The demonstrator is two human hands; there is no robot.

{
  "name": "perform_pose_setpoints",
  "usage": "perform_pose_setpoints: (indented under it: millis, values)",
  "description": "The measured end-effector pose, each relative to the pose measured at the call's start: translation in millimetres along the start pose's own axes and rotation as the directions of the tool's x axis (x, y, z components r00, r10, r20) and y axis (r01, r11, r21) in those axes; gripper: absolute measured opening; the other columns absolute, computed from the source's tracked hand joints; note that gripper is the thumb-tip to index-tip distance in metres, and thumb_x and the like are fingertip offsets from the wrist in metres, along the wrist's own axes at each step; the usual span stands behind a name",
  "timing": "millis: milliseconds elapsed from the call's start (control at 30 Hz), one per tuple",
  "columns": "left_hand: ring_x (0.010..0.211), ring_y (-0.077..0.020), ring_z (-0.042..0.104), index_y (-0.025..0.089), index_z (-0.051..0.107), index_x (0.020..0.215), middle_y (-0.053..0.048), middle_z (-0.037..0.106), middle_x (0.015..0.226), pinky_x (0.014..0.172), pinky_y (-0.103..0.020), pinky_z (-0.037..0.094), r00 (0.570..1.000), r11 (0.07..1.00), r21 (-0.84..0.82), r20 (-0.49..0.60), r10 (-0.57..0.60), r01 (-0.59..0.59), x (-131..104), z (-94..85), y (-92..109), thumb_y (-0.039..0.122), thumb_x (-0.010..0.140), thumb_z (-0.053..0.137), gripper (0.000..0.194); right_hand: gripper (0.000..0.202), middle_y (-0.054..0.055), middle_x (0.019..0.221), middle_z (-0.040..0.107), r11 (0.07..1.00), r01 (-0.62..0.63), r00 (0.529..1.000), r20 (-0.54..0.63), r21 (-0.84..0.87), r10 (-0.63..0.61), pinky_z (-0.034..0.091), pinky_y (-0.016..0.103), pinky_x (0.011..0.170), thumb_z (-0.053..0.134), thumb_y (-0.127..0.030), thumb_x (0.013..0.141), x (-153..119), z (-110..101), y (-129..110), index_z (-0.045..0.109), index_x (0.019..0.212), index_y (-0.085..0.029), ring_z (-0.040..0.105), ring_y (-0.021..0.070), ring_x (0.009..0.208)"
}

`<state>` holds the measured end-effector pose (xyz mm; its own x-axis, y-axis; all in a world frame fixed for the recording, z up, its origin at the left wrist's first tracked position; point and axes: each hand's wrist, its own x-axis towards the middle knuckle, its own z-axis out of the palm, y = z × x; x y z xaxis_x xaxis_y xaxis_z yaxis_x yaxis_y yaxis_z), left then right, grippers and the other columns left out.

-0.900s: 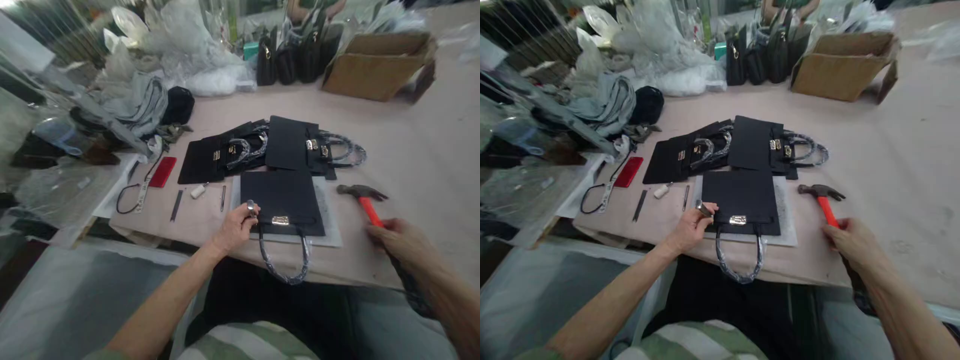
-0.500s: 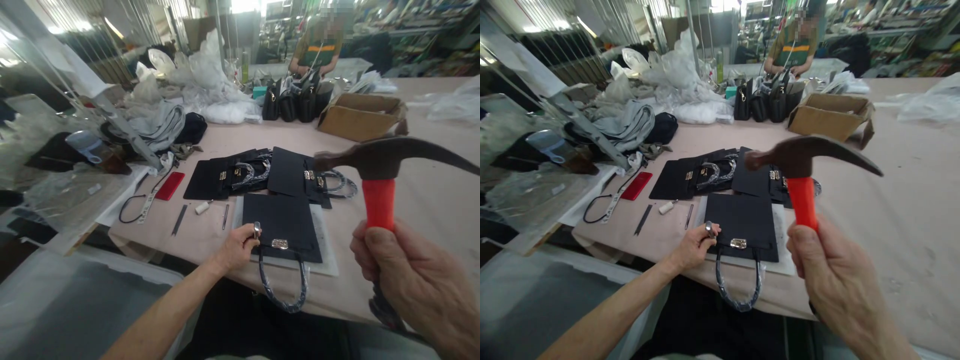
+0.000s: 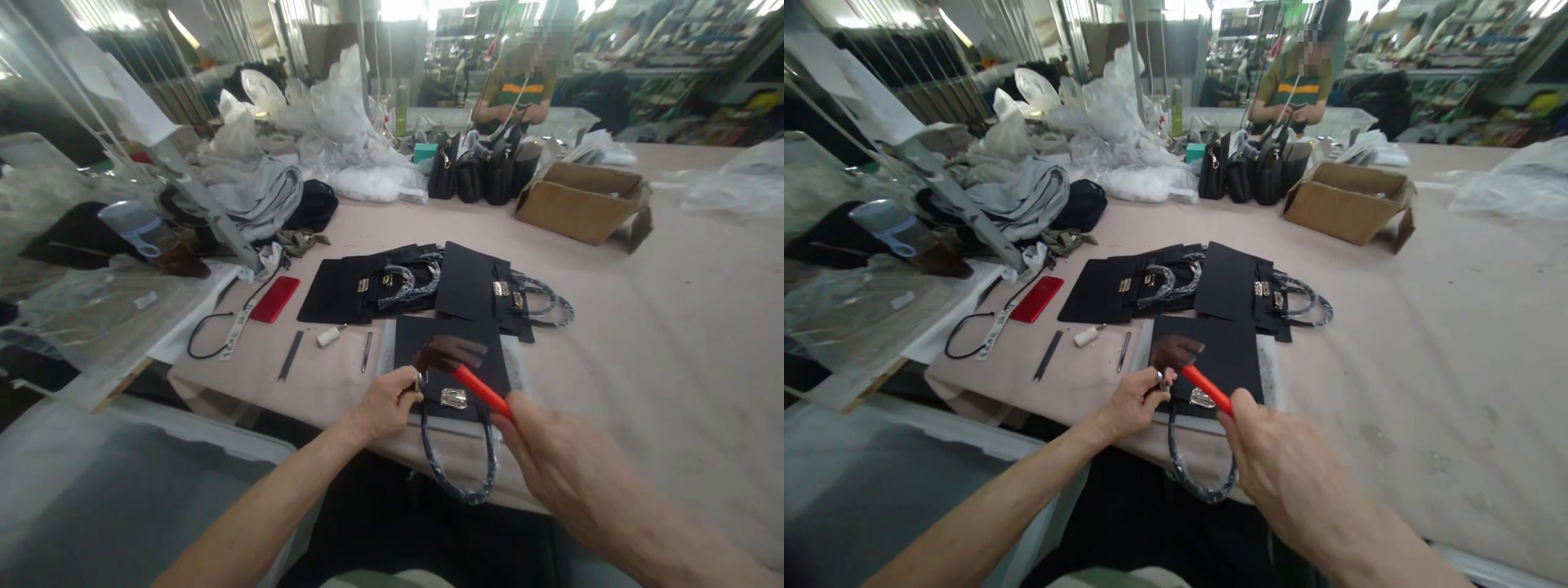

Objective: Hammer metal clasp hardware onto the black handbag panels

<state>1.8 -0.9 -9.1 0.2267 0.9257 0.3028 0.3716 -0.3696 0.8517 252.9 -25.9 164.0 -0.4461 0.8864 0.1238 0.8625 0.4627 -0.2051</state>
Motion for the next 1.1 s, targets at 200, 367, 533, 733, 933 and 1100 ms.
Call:
perform_pose_setpoints:
  millis: [200, 367, 533, 733, 933, 1100]
  values:
    - [0.101, -0.0217, 0.069, 0.020, 0.061, 0.096, -0.007, 0.072, 0.102, 0.093, -0.036, 0.057, 1.000, 1.000, -0.009, 0.006, 0.021, -0.021, -1.3, -0.1, 1.6, 0.007, 0.087, 0.056, 0.017, 0.046, -0.002, 0.055, 0.051, 0.883, -0.310, 0.951, 0.111, 0.351, 0.290, 0.031, 0.028, 0.047, 0.037, -0.064, 0.096, 4.5, 1.3, 29.7, 0.046, 0.073, -0.025, 0.046, 0.0137, 0.046]
    - [0.104, -0.0212, 0.070, 0.020, 0.062, 0.102, -0.008, 0.072, 0.110, 0.094, -0.036, 0.058, 0.999, 0.999, 0.010, 0.006, 0.040, -0.040, -2.4, -0.6, 1.1, 0.007, 0.088, 0.056, 0.020, 0.043, -0.006, 0.055, 0.040, 0.451, -0.722, 0.681, 0.419, 0.525, 0.601, 0.031, 0.027, 0.039, 0.036, -0.065, 0.091, -26.6, 58.1, 91.3, 0.038, 0.071, -0.026, 0.034, 0.0109, 0.039]
    - [0.108, -0.0212, 0.069, 0.020, 0.062, 0.105, -0.009, 0.072, 0.113, 0.097, -0.038, 0.057, 0.999, 0.998, 0.043, 0.027, 0.034, -0.035, -2.2, -4.2, 5.7, 0.011, 0.090, 0.058, 0.018, 0.032, 0.008, 0.068, 0.059, 0.588, -0.783, 0.620, 0.183, 0.202, 0.763, 0.050, 0.038, 0.060, 0.039, -0.045, 0.091, -52.0, 97.5, 144.2, 0.052, 0.073, -0.022, 0.058, 0.0221, 0.060]
    - [0.111, -0.0217, 0.069, 0.020, 0.063, 0.102, -0.010, 0.070, 0.117, 0.099, -0.040, 0.057, 1.000, 0.994, 0.112, 0.011, 0.016, -0.018, -1.2, -7.0, 10.5, 0.015, 0.092, 0.061, 0.012, 0.035, 0.016, 0.125, 0.063, 0.907, -0.336, 0.904, -0.182, 0.254, 0.386, 0.049, 0.049, 0.099, 0.054, -0.037, 0.092, -37.5, 113.2, 128.1, 0.062, 0.121, -0.018, 0.059, 0.0310, 0.117]
    - [0.109, -0.0212, 0.071, 0.021, 0.068, 0.104, -0.009, 0.072, 0.114, 0.099, -0.038, 0.059, 0.995, 0.980, 0.170, 0.006, 0.098, -0.098, -10.8, -7.4, 8.2, 0.017, 0.092, 0.062, 0.014, 0.038, 0.017, 0.125, 0.060, 0.956, -0.138, 0.963, -0.191, 0.257, 0.190, 0.049, 0.056, 0.097, 0.063, -0.029, 0.090, -27.1, 150.6, 81.6, 0.067, 0.127, -0.018, 0.054, 0.0340, 0.116]
    - [0.107, -0.0240, 0.073, 0.020, 0.073, 0.099, -0.009, 0.077, 0.110, 0.101, -0.044, 0.059, 0.988, 0.988, 0.120, -0.127, -0.086, 0.101, -17.3, -13.0, 2.0, 0.029, 0.091, 0.067, 0.014, 0.044, 0.016, 0.127, 0.058, 0.937, -0.134, 0.958, -0.199, 0.323, 0.206, 0.045, 0.056, 0.099, 0.069, -0.032, 0.088, -34.1, 156.2, 83.8, 0.064, 0.130, -0.020, 0.052, 0.0340, 0.118]
